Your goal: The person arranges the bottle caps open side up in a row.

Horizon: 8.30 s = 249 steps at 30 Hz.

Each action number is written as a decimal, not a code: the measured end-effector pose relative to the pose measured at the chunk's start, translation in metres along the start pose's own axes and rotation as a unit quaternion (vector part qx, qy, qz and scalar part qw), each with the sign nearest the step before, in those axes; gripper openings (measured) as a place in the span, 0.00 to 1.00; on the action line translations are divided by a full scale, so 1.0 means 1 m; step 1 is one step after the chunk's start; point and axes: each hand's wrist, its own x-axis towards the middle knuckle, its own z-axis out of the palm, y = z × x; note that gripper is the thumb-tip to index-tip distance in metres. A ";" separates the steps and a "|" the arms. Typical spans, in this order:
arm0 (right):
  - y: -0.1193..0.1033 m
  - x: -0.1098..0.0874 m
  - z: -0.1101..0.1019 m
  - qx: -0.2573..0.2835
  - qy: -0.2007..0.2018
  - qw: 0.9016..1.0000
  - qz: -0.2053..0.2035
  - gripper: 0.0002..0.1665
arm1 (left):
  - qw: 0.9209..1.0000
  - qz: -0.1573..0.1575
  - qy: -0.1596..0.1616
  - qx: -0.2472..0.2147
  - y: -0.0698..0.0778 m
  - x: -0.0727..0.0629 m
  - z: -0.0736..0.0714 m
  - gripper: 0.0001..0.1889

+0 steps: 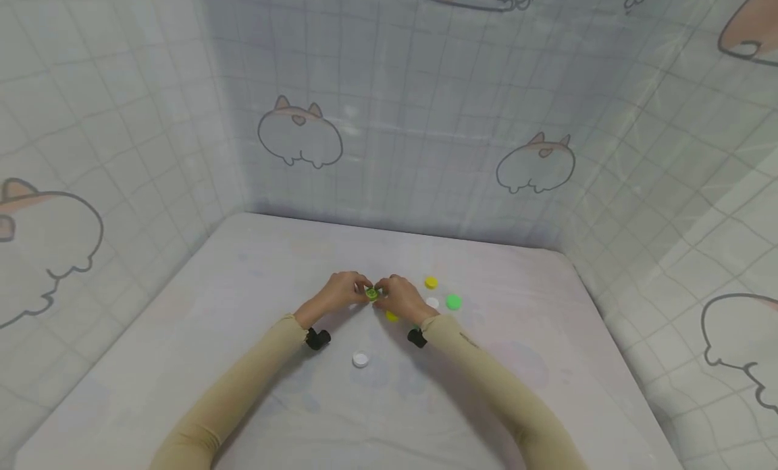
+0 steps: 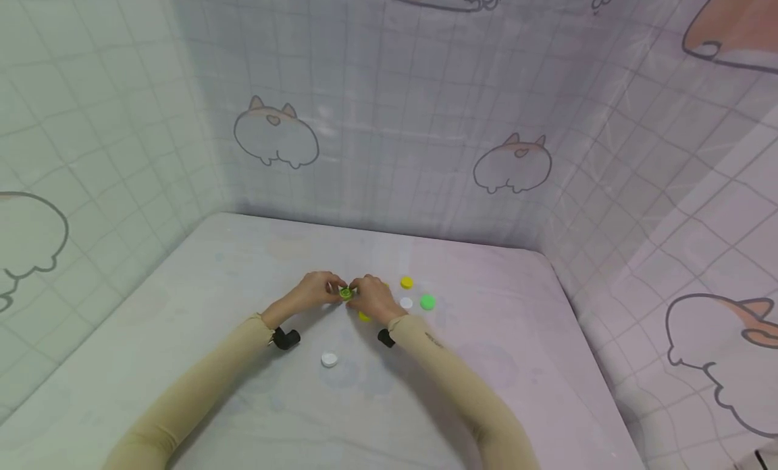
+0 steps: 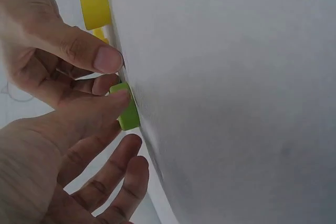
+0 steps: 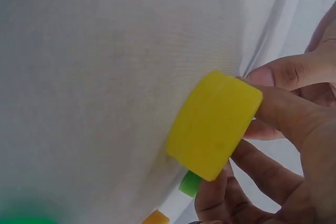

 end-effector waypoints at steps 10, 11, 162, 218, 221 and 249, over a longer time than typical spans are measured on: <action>-0.004 0.006 0.001 -0.015 0.003 1.000 0.012 0.15 | 1.000 -0.020 -0.013 -0.004 0.003 0.005 -0.001 0.16; -0.004 0.007 0.001 -0.017 0.005 1.000 0.013 0.15 | 1.000 -0.021 -0.012 -0.004 0.003 0.005 -0.001 0.16; -0.007 -0.108 -0.012 0.017 -0.054 0.991 -0.121 0.14 | 0.990 0.109 -0.082 0.031 0.071 -0.083 0.015 0.12; 0.022 -0.093 -0.035 0.001 0.019 0.996 -0.083 0.17 | 0.989 0.117 -0.082 -0.048 0.073 -0.039 0.002 0.19; 0.027 -0.090 -0.037 0.012 0.026 0.997 -0.073 0.18 | 0.989 0.122 -0.076 -0.046 0.073 -0.031 0.004 0.18; 0.048 -0.062 -0.036 0.047 0.032 0.998 -0.022 0.29 | 0.993 0.067 -0.079 -0.056 0.054 0.008 0.016 0.20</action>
